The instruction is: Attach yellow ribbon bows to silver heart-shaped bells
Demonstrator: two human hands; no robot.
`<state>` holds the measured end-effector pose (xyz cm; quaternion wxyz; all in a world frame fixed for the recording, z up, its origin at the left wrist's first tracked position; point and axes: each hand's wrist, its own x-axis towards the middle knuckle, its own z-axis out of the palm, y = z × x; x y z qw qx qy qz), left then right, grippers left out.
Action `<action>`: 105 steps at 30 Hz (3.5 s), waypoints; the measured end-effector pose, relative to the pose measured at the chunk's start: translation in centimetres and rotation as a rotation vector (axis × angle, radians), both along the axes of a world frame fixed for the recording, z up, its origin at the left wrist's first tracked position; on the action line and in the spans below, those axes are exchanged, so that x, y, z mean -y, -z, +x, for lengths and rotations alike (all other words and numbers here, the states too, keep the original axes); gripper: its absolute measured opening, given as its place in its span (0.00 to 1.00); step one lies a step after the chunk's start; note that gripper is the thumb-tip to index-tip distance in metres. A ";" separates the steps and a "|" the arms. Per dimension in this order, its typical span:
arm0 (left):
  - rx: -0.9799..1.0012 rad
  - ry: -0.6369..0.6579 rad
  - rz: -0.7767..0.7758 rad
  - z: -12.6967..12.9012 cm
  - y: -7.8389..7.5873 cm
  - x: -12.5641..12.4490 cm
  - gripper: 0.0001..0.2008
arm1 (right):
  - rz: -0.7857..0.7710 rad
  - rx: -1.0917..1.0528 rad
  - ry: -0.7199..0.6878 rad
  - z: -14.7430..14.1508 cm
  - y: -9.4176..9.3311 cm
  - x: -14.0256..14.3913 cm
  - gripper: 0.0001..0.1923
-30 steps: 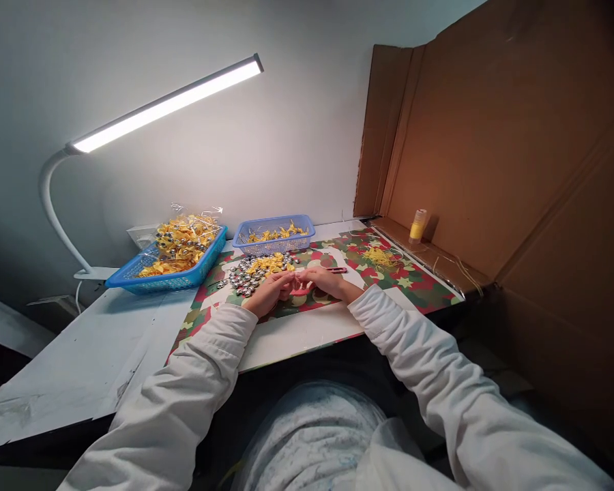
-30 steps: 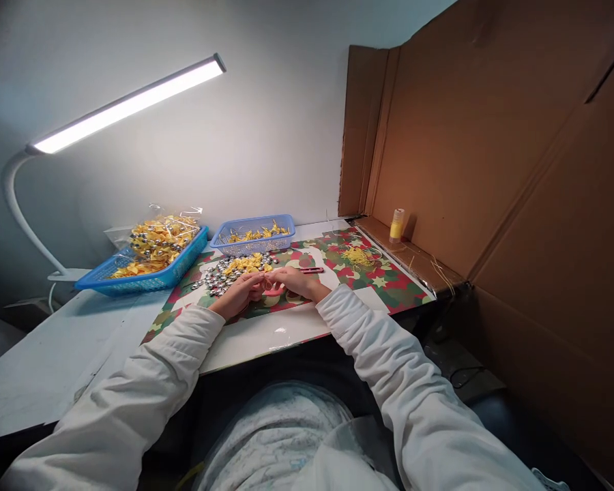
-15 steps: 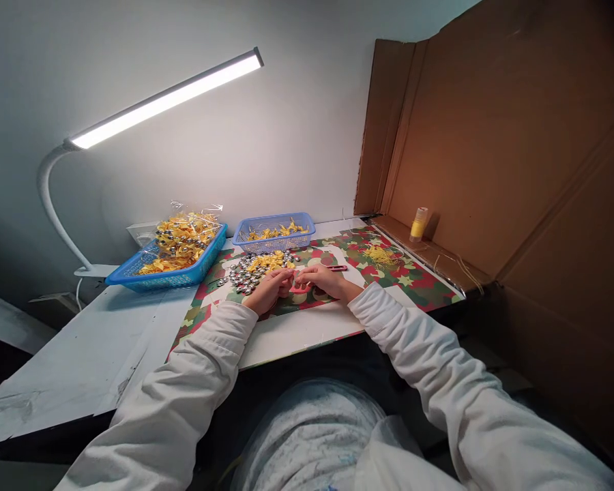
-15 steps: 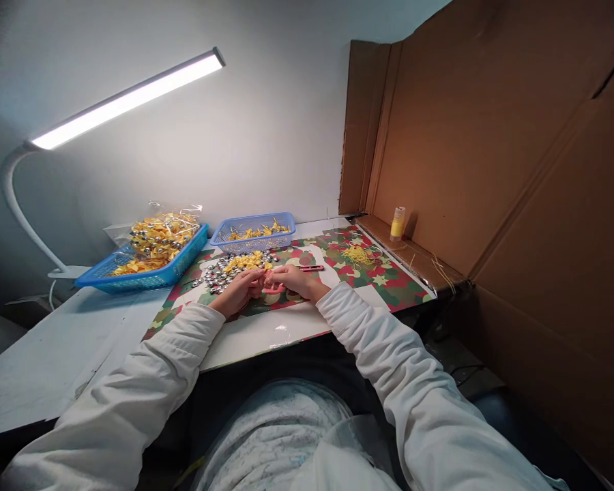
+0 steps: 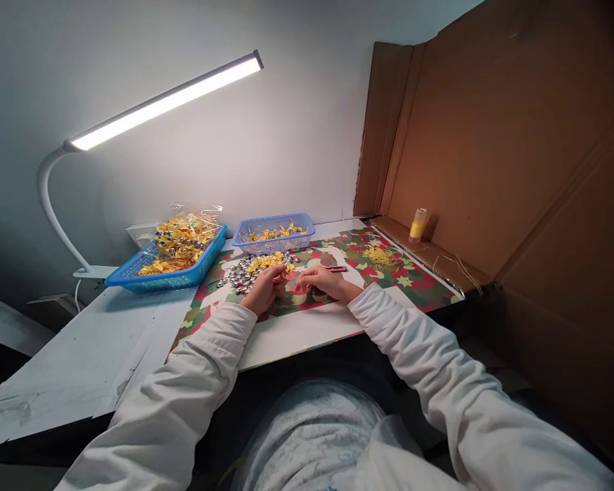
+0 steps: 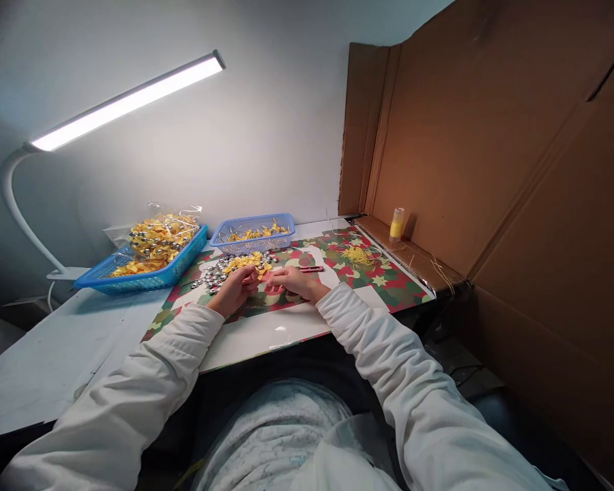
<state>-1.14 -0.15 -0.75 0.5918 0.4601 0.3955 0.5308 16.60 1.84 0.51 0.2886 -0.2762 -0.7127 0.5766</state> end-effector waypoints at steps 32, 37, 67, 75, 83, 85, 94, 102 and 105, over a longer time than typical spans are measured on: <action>-0.043 0.053 0.019 -0.2 0.3 0.0 0.19 | -0.020 0.119 -0.130 0.3 0.6 -0.9 0.08; -0.067 0.082 0.015 0.1 0.2 0.2 0.21 | -0.015 0.052 -0.043 -0.7 1.2 -1.2 0.07; 0.021 -0.258 -0.007 0.2 -0.8 -0.2 0.11 | -0.065 0.059 0.097 -0.1 0.9 -1.1 0.08; 0.036 -0.265 0.010 -0.1 -0.8 -0.3 0.13 | -0.096 0.078 0.114 0.0 0.1 -0.5 0.08; 0.026 -0.299 0.011 -0.4 -1.1 -0.4 0.12 | -0.087 0.074 0.128 0.3 0.4 -1.0 0.08; 0.025 -0.309 0.018 -0.6 -1.1 -0.4 0.13 | -0.048 0.062 0.134 0.4 0.7 -1.3 0.08; 0.012 -0.325 0.047 -0.7 -0.8 -0.9 0.15 | 0.349 -0.017 0.143 1.0 0.1 -1.1 0.09; -0.048 0.132 -0.052 -1.7 -0.5 -0.1 0.19 | 0.920 0.083 0.421 2.2 -0.3 -1.4 0.09; -0.007 0.325 -0.041 -1.4 -0.6 0.1 0.12 | 0.997 0.095 0.428 2.3 -0.2 -1.4 0.09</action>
